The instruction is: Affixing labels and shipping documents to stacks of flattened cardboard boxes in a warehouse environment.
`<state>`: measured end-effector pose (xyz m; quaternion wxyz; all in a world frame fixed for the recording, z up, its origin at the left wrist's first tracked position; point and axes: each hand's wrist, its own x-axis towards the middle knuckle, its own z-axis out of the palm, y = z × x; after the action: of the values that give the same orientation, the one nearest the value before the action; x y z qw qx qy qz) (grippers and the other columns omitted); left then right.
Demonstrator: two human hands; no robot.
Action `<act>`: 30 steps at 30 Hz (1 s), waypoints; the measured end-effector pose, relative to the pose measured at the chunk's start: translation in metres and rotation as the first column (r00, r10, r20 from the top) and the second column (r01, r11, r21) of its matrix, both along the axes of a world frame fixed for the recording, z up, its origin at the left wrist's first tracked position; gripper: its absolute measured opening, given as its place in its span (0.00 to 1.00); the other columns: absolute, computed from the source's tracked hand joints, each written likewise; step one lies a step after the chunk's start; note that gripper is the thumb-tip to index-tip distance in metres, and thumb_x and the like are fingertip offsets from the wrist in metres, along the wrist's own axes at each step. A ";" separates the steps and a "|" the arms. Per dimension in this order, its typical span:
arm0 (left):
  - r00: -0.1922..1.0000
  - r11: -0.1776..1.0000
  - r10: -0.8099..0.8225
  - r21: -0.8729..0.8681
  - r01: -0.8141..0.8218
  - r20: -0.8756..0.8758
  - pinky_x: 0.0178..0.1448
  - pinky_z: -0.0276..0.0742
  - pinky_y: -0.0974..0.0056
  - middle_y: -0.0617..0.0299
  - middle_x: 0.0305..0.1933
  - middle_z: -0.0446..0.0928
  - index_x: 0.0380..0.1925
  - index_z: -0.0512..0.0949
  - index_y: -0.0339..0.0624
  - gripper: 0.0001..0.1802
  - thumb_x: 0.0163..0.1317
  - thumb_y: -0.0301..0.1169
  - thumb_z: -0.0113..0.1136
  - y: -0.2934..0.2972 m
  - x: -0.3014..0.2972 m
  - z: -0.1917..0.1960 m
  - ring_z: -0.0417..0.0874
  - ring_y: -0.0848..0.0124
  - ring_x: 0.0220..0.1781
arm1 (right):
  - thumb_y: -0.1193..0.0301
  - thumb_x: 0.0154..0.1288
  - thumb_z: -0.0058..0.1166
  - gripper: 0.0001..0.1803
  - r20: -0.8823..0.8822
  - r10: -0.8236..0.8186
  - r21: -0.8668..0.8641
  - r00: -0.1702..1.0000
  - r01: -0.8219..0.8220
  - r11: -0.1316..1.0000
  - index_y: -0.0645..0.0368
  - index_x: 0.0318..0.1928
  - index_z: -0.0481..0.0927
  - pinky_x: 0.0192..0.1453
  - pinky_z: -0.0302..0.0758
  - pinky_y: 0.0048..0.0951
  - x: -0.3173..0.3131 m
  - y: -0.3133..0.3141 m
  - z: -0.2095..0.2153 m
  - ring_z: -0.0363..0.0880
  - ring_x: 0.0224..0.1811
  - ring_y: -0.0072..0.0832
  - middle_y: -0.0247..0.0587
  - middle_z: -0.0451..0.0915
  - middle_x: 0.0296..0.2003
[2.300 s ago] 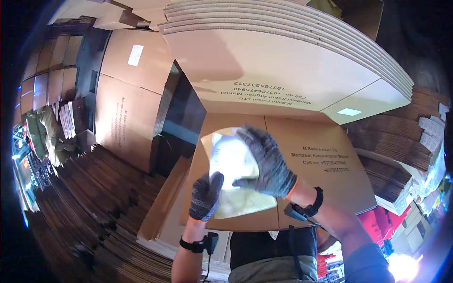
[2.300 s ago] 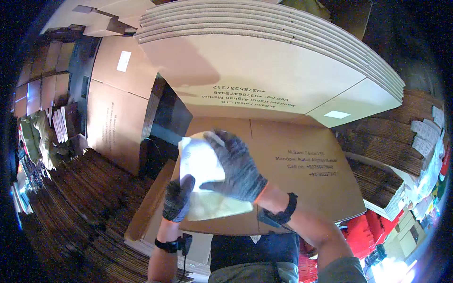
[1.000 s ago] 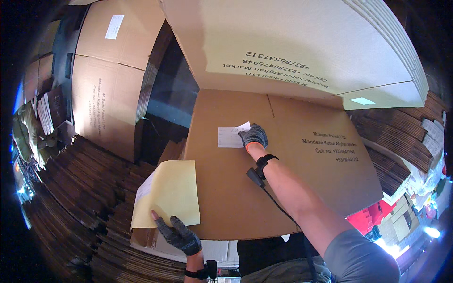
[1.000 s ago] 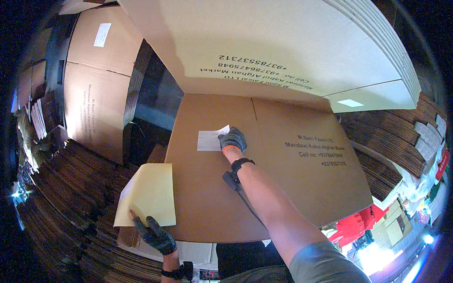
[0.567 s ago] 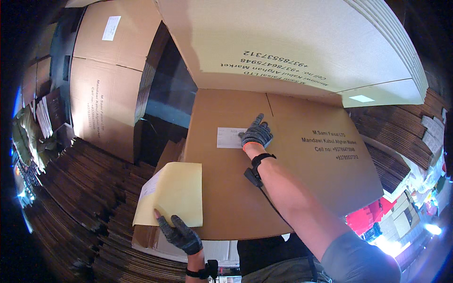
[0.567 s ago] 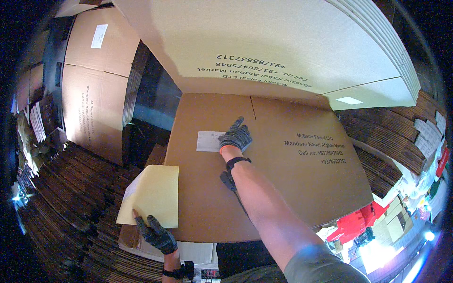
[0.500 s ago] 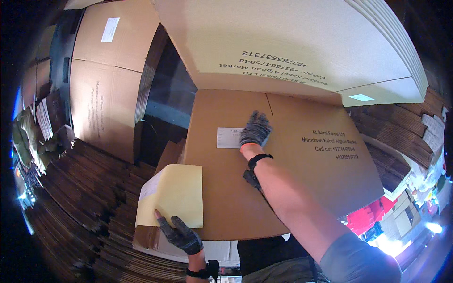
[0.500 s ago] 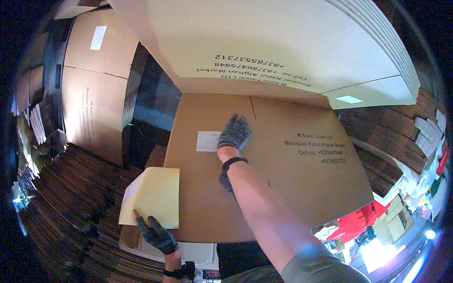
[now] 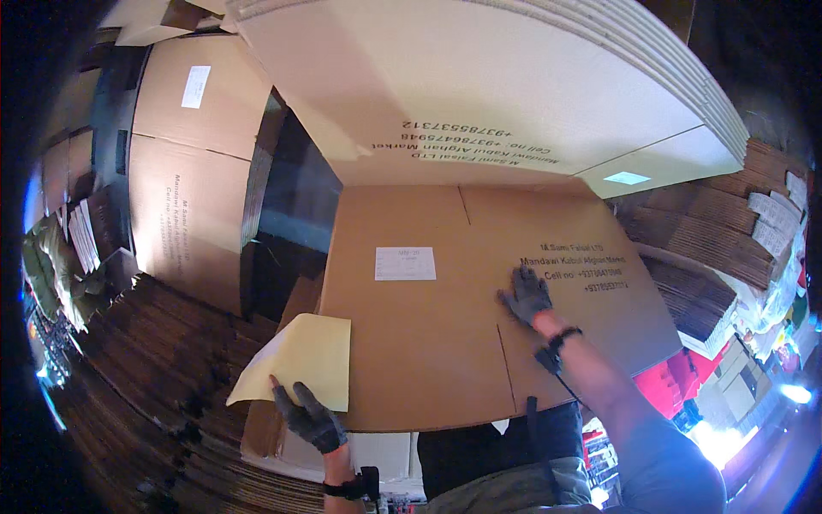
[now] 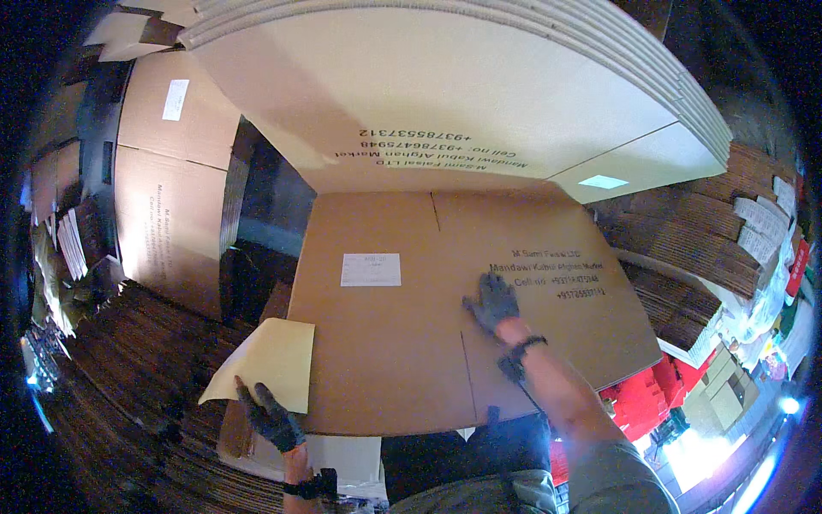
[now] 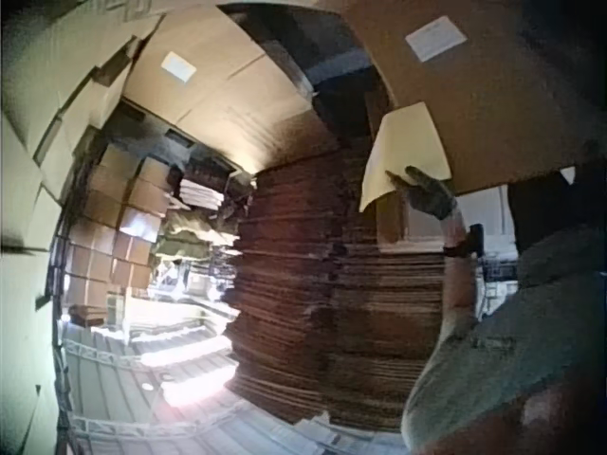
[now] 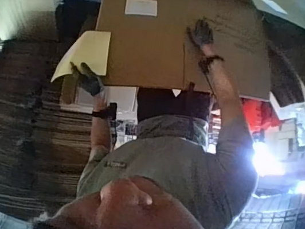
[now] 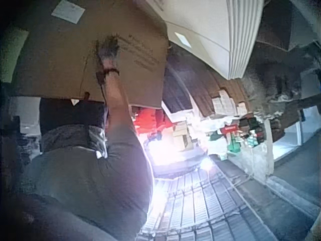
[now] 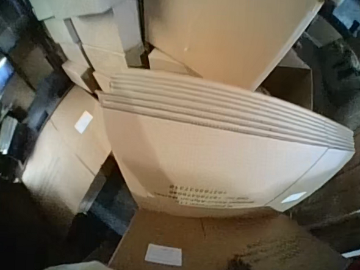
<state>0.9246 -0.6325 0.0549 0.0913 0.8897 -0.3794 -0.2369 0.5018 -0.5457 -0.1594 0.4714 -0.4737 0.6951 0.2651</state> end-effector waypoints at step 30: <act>0.924 0.948 -0.292 -0.205 0.244 -0.248 0.52 0.80 0.63 0.58 0.49 0.86 0.48 0.86 0.38 0.12 0.65 0.19 0.64 -0.027 -0.026 0.082 0.83 0.70 0.48 | 0.54 0.60 0.69 0.48 0.567 0.204 -0.729 0.798 0.371 0.576 0.55 0.76 0.63 0.76 0.61 0.50 0.081 -0.207 0.247 0.66 0.73 0.52 0.56 0.67 0.72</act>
<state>0.8987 -0.6591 0.1374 0.1854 0.7765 -0.5004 -0.3351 0.5831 -0.7523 0.0880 0.4059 -0.6573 0.5744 -0.2705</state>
